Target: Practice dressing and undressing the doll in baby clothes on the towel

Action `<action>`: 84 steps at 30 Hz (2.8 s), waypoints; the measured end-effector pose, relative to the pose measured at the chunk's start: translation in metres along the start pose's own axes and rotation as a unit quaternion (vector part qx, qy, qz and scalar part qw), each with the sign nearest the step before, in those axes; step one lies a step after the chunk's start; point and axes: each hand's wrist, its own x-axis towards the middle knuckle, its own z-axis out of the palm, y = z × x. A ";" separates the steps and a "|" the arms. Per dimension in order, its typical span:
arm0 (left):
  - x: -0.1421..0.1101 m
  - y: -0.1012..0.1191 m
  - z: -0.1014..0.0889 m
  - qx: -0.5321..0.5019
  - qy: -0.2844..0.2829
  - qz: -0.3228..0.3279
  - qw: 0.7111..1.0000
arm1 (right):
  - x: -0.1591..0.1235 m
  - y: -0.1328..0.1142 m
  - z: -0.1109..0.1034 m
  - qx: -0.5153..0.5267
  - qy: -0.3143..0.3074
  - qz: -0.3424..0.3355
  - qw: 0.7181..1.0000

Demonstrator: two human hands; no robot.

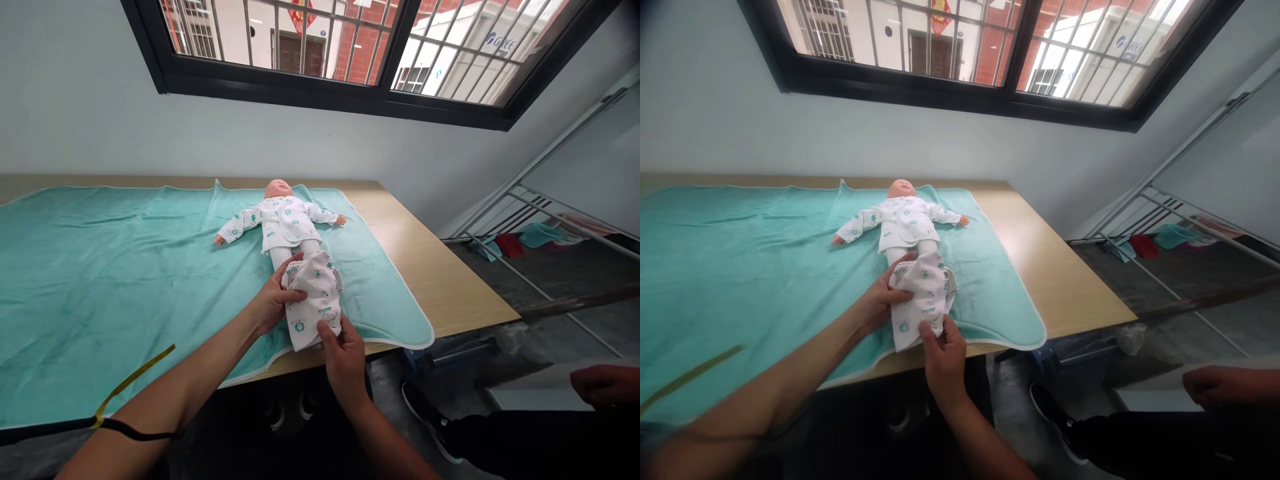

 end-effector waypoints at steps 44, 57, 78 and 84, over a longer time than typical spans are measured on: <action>-0.011 0.020 0.019 0.137 -0.105 -0.083 0.981 | 0.001 -0.013 0.004 0.235 0.036 0.062 0.969; 0.002 0.005 -0.004 -0.088 -0.016 -0.073 0.993 | 0.002 -0.018 -0.011 0.287 0.102 0.088 0.948; 0.012 -0.006 -0.012 -0.082 0.065 -0.019 0.994 | 0.018 -0.038 -0.033 0.339 0.044 0.127 0.931; -0.003 0.013 -0.008 -0.073 -0.094 -0.093 0.988 | 0.016 -0.033 -0.030 0.281 0.091 0.071 0.953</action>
